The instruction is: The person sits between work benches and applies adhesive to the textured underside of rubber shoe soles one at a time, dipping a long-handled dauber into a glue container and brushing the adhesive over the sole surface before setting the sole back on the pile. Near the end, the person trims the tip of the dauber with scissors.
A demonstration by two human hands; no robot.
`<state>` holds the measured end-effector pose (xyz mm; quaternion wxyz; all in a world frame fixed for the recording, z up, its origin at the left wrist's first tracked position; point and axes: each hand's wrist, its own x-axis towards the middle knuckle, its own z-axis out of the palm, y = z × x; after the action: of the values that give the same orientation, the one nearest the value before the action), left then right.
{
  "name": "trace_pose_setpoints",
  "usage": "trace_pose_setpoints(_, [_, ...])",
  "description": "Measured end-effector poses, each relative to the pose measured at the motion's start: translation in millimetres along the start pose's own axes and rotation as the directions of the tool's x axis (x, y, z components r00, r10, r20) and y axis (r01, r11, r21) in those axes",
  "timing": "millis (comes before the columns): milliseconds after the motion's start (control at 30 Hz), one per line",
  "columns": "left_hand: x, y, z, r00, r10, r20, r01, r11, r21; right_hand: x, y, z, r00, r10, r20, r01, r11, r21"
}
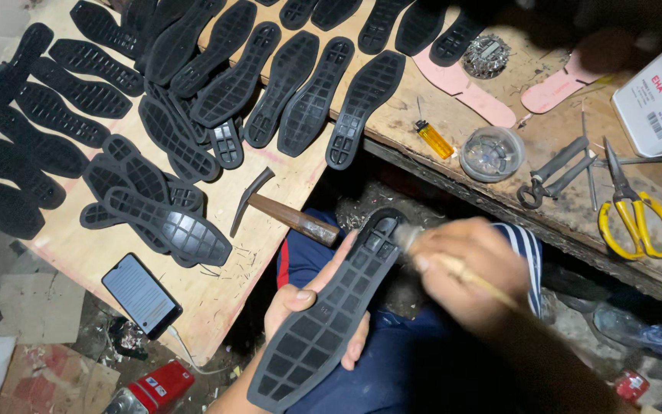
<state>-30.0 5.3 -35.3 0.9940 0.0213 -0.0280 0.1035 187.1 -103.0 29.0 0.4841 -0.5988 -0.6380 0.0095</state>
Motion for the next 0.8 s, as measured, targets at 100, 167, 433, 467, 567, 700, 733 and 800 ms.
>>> trace_pose_setpoints(100, [3.4, 0.8, -0.7, 0.998, 0.005, -0.064, -0.004, 1.0, 0.027, -2.5, -1.1, 15.1, 0.936, -0.024, 0.352, -0.065, 0.969, 0.238])
trace_pose_setpoints(167, [5.4, -2.3, -0.1, 1.0, 0.006, 0.005, -0.006, 0.999, -0.046, -2.6, 13.5, 10.7, 0.941, -0.262, 0.215, 0.255, 0.965, 0.057])
trace_pose_setpoints(433, [3.7, -2.0, -8.8, 0.997, 0.048, 0.055, -0.043, 0.995, -0.092, -4.4, 17.5, 4.1, 0.961, -0.16, 0.227, 0.176, 0.983, -0.05])
trace_pose_setpoints(467, [4.6, -2.5, -10.2, 0.993, 0.05, 0.103, -0.039, 0.994, -0.104, 2.9, 27.0, -4.7, 0.959, -0.201, 0.201, 0.232, 0.962, -0.142])
trace_pose_setpoints(567, [4.4, -5.6, -7.0, 0.992, 0.111, 0.052, -0.103, 0.986, -0.134, 23.8, 77.5, -35.3, 0.982, 0.186, -0.045, -0.188, 0.895, -0.405])
trace_pose_setpoints(700, [-2.9, -8.3, 12.0, 0.992, 0.12, -0.032, -0.123, 0.981, -0.152, 32.2, 158.4, -59.9, 0.911, 0.411, -0.026, -0.369, 0.788, -0.492])
trace_pose_setpoints(733, [-1.8, -8.3, 15.5, 0.992, 0.123, -0.03, -0.125, 0.986, -0.108, 33.7, 169.0, -58.8, 0.92, 0.391, -0.007, -0.336, 0.781, -0.526])
trace_pose_setpoints(800, [-0.6, -8.6, 21.1, 0.991, 0.132, -0.026, -0.133, 0.991, -0.02, 37.8, 180.2, -52.6, 0.935, 0.354, 0.036, -0.267, 0.765, -0.586])
